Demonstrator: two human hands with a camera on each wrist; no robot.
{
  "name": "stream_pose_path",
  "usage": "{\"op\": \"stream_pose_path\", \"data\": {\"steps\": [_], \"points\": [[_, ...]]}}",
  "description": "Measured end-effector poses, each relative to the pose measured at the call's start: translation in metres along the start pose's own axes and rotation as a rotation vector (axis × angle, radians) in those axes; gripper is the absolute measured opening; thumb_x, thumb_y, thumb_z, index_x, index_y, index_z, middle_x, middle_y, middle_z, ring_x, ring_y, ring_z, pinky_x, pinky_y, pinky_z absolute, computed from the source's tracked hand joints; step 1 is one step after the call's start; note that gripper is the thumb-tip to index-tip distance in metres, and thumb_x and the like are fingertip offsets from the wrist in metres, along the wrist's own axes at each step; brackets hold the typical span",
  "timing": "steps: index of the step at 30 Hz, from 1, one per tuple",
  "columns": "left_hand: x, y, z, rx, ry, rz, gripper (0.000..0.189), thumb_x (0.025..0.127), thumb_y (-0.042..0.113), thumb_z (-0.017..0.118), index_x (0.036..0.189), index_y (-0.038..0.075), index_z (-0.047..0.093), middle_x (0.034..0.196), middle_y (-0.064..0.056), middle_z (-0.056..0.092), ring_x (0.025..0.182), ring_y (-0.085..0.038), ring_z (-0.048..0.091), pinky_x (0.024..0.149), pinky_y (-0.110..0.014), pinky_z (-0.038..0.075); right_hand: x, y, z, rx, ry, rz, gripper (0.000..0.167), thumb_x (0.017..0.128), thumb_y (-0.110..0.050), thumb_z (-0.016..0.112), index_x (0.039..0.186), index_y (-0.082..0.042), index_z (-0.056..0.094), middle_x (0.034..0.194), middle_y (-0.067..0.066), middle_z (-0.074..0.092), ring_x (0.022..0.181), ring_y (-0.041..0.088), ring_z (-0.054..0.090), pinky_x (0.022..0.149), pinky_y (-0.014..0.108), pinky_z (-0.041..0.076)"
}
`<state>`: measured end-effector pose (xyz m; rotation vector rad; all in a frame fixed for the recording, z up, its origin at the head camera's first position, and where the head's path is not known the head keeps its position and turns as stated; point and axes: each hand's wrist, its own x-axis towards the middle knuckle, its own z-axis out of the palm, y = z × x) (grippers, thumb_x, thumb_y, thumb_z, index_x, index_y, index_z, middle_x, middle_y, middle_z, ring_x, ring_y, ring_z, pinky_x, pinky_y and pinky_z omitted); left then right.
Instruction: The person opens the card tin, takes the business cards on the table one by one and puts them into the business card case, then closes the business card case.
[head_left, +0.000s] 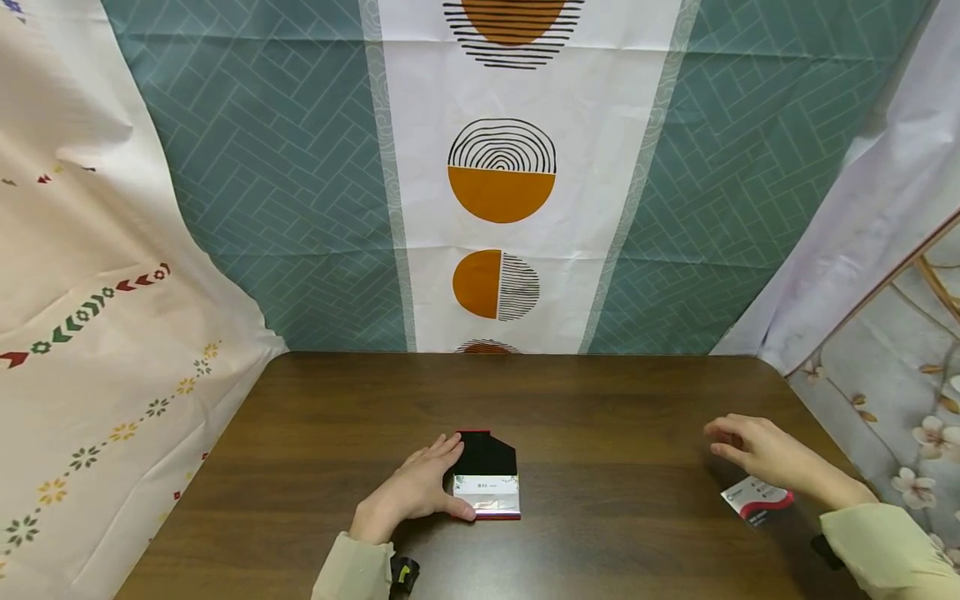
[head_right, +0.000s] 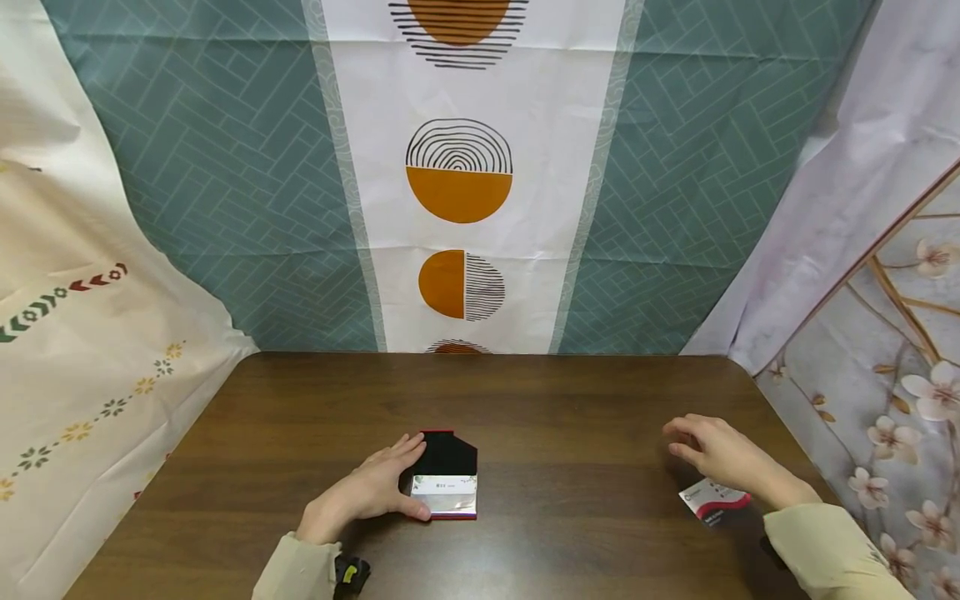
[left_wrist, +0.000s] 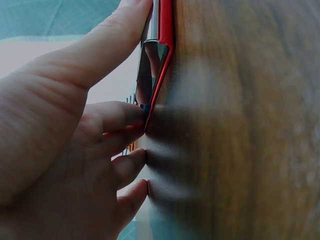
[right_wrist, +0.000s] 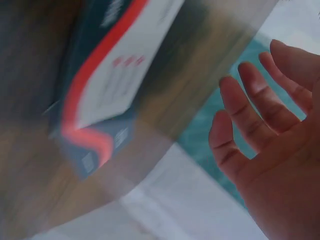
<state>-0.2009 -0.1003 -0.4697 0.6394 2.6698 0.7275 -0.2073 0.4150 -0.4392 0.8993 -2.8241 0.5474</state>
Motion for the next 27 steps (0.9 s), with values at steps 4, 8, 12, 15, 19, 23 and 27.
{"op": "stream_pose_path", "data": {"steps": [4,8,12,15,19,23,27], "points": [[0.0,-0.001,0.0,-0.002,-0.001,-0.001,0.105,0.07,0.051,0.083,0.148,-0.002,0.038,0.158,-0.014,0.027,0.146,-0.035,0.019,0.113,-0.055,0.02,-0.022,0.016,-0.005,-0.002,-0.025,0.008,0.022,0.082,-0.01,0.078,0.1,-0.004,0.067,0.088,-0.009,0.063,0.072,-0.006,0.047,0.054,0.023,0.044],[0.001,-0.001,-0.001,-0.003,0.001,0.005,0.105,0.07,0.051,0.083,0.149,-0.001,0.037,0.158,-0.014,0.026,0.146,-0.035,0.018,0.113,-0.055,0.02,-0.042,0.03,-0.009,-0.003,-0.039,-0.021,0.035,0.075,-0.016,0.084,0.102,0.0,0.066,0.082,-0.013,0.056,0.068,-0.006,0.042,0.051,0.021,0.038],[0.001,0.0,-0.003,-0.003,0.004,0.008,0.105,0.07,0.05,0.084,0.149,-0.002,0.037,0.158,-0.015,0.027,0.146,-0.035,0.018,0.114,-0.055,0.019,-0.056,0.04,-0.012,0.022,-0.08,-0.008,0.048,0.073,-0.021,0.085,0.107,0.005,0.063,0.078,-0.017,0.046,0.066,-0.005,0.039,0.051,0.02,0.032],[0.001,-0.001,-0.003,0.003,0.004,0.007,0.105,0.07,0.051,0.083,0.148,-0.002,0.037,0.158,-0.015,0.027,0.146,-0.035,0.018,0.114,-0.055,0.02,-0.063,0.044,-0.012,0.023,-0.104,0.026,0.055,0.071,-0.027,0.087,0.108,0.005,0.062,0.078,-0.019,0.044,0.068,-0.004,0.04,0.054,0.02,0.032],[0.001,-0.001,-0.002,0.003,0.004,0.007,0.105,0.07,0.051,0.083,0.148,-0.002,0.038,0.158,-0.015,0.027,0.146,-0.035,0.018,0.114,-0.055,0.02,-0.068,0.047,-0.01,0.035,-0.13,0.063,0.063,0.068,-0.033,0.087,0.109,0.005,0.06,0.08,-0.017,0.043,0.071,-0.003,0.04,0.056,0.02,0.032],[0.001,-0.001,-0.002,-0.002,0.005,0.007,0.104,0.07,0.05,0.084,0.148,-0.002,0.038,0.158,-0.015,0.027,0.146,-0.035,0.018,0.114,-0.055,0.02,-0.07,0.048,-0.004,0.065,-0.127,0.043,0.062,0.066,-0.03,0.089,0.109,0.002,0.058,0.08,-0.016,0.041,0.07,-0.004,0.038,0.055,0.02,0.029],[0.001,-0.002,0.0,-0.011,0.003,0.001,0.105,0.07,0.05,0.084,0.148,-0.002,0.038,0.158,-0.014,0.027,0.146,-0.034,0.018,0.114,-0.054,0.02,-0.072,0.05,0.003,0.069,-0.098,0.0,0.06,0.063,-0.028,0.09,0.106,-0.005,0.056,0.077,-0.017,0.041,0.067,-0.005,0.037,0.052,0.019,0.028]]}}
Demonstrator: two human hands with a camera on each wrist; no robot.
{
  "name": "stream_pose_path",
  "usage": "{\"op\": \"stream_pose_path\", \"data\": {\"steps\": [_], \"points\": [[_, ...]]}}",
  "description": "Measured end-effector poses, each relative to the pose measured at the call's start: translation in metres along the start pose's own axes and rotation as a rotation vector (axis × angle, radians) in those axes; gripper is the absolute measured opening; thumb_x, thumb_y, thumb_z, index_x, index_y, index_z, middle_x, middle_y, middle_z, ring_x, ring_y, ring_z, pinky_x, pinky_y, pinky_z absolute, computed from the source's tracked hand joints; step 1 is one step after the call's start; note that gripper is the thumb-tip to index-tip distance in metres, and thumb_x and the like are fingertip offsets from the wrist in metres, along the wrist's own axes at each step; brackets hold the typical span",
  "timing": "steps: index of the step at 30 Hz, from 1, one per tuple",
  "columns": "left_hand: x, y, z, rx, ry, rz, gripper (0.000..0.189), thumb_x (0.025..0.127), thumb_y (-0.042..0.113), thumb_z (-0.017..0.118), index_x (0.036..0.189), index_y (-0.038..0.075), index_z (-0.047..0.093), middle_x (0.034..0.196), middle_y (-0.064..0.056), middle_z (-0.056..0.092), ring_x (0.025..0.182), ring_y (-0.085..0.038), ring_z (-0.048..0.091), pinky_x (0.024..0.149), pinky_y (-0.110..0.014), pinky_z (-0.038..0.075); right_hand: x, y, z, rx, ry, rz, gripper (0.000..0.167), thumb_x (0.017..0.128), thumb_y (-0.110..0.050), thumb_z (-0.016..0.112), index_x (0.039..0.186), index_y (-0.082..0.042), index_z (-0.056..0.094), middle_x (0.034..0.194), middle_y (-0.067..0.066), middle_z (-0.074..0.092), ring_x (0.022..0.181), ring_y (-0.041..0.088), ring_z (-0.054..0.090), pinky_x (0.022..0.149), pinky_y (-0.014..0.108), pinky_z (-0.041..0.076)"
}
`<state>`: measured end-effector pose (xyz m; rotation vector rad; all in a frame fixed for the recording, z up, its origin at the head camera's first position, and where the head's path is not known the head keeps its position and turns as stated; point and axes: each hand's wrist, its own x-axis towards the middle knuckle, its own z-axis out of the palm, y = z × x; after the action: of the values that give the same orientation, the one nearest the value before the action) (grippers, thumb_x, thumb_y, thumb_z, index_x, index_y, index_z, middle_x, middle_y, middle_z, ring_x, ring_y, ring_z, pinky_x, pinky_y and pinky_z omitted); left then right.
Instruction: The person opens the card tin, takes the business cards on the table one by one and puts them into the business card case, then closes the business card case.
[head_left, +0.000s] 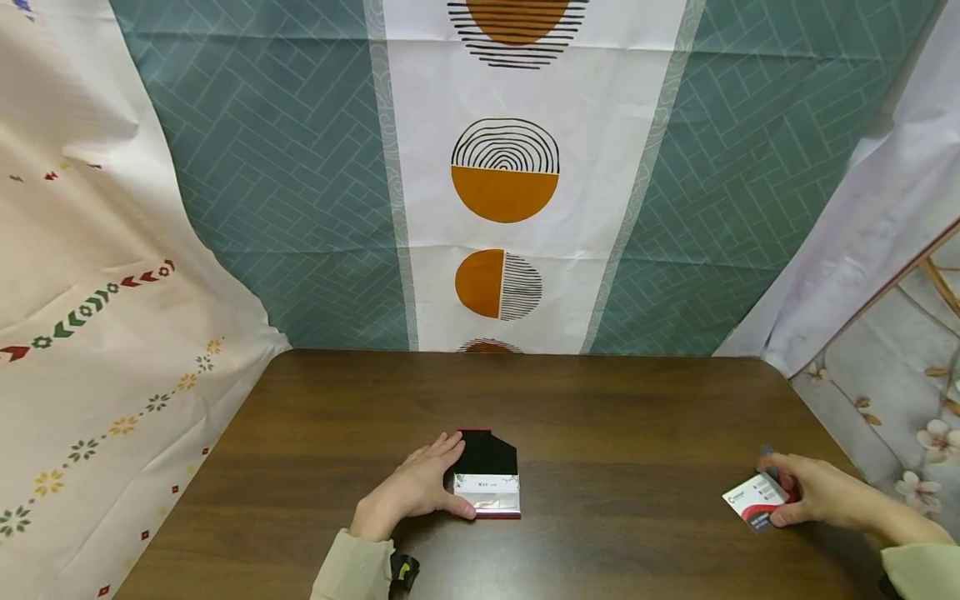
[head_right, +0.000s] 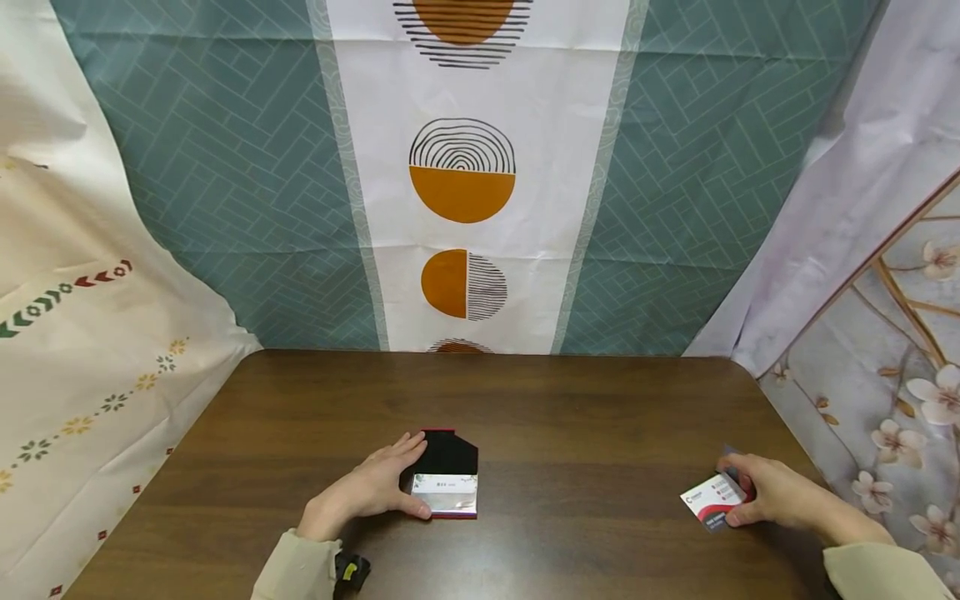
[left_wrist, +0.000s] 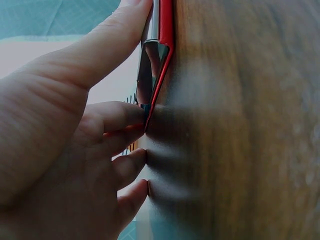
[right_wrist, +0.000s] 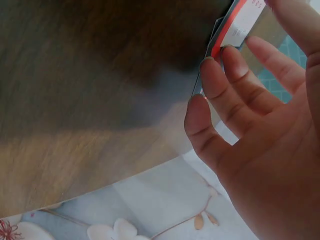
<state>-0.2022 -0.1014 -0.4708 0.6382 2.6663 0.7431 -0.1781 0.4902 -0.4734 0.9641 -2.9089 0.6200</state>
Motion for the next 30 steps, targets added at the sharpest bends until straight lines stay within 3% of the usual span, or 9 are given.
{"op": "stream_pose_path", "data": {"steps": [7,14,22,24,27,30], "points": [[-0.002,0.0,0.001,-0.008,-0.005,0.002,0.105,0.07,0.051,0.083,0.149,-0.002,0.037,0.158,-0.015,0.026,0.146,-0.033,0.017,0.114,-0.054,0.019,0.001,-0.002,0.005,0.02,0.001,-0.017,0.055,0.063,-0.026,0.09,0.102,-0.016,0.053,0.076,-0.017,0.041,0.065,-0.005,0.037,0.049,0.019,0.028],[-0.003,-0.001,0.001,-0.011,-0.004,0.004,0.105,0.071,0.049,0.083,0.149,-0.003,0.036,0.158,-0.015,0.025,0.146,-0.034,0.017,0.114,-0.053,0.018,0.001,-0.005,0.006,0.023,-0.011,0.01,0.051,0.066,-0.027,0.089,0.099,-0.022,0.05,0.081,-0.006,0.038,0.068,-0.002,0.035,0.05,0.02,0.029],[-0.002,-0.001,0.001,-0.012,-0.004,0.005,0.104,0.071,0.049,0.083,0.149,-0.002,0.036,0.158,-0.015,0.025,0.146,-0.035,0.017,0.114,-0.054,0.019,0.005,-0.002,0.011,-0.082,0.118,-0.069,0.06,0.054,-0.033,0.093,0.093,-0.022,0.048,0.083,-0.015,0.04,0.074,0.0,0.036,0.057,0.021,0.026],[-0.002,-0.001,0.0,-0.011,-0.006,0.003,0.104,0.071,0.049,0.083,0.149,-0.002,0.036,0.158,-0.014,0.026,0.146,-0.035,0.017,0.114,-0.054,0.019,0.006,-0.001,0.01,-0.052,0.098,-0.073,0.058,0.058,-0.03,0.092,0.095,-0.018,0.048,0.08,-0.016,0.045,0.073,-0.002,0.04,0.057,0.02,0.028],[-0.001,-0.001,0.001,-0.01,-0.009,0.0,0.105,0.071,0.05,0.083,0.149,-0.002,0.036,0.158,-0.014,0.026,0.146,-0.034,0.017,0.114,-0.054,0.019,0.004,-0.002,0.006,-0.04,0.027,-0.015,0.054,0.066,-0.028,0.088,0.102,-0.008,0.054,0.088,-0.007,0.061,0.079,-0.003,0.049,0.06,0.018,0.036],[-0.001,-0.002,0.001,-0.005,-0.008,0.001,0.105,0.071,0.051,0.083,0.149,-0.001,0.036,0.158,-0.014,0.025,0.146,-0.034,0.017,0.114,-0.054,0.019,0.003,-0.003,0.001,-0.046,-0.041,0.049,0.049,0.075,-0.026,0.083,0.109,-0.003,0.056,0.094,-0.001,0.065,0.082,-0.003,0.052,0.063,0.02,0.043]]}}
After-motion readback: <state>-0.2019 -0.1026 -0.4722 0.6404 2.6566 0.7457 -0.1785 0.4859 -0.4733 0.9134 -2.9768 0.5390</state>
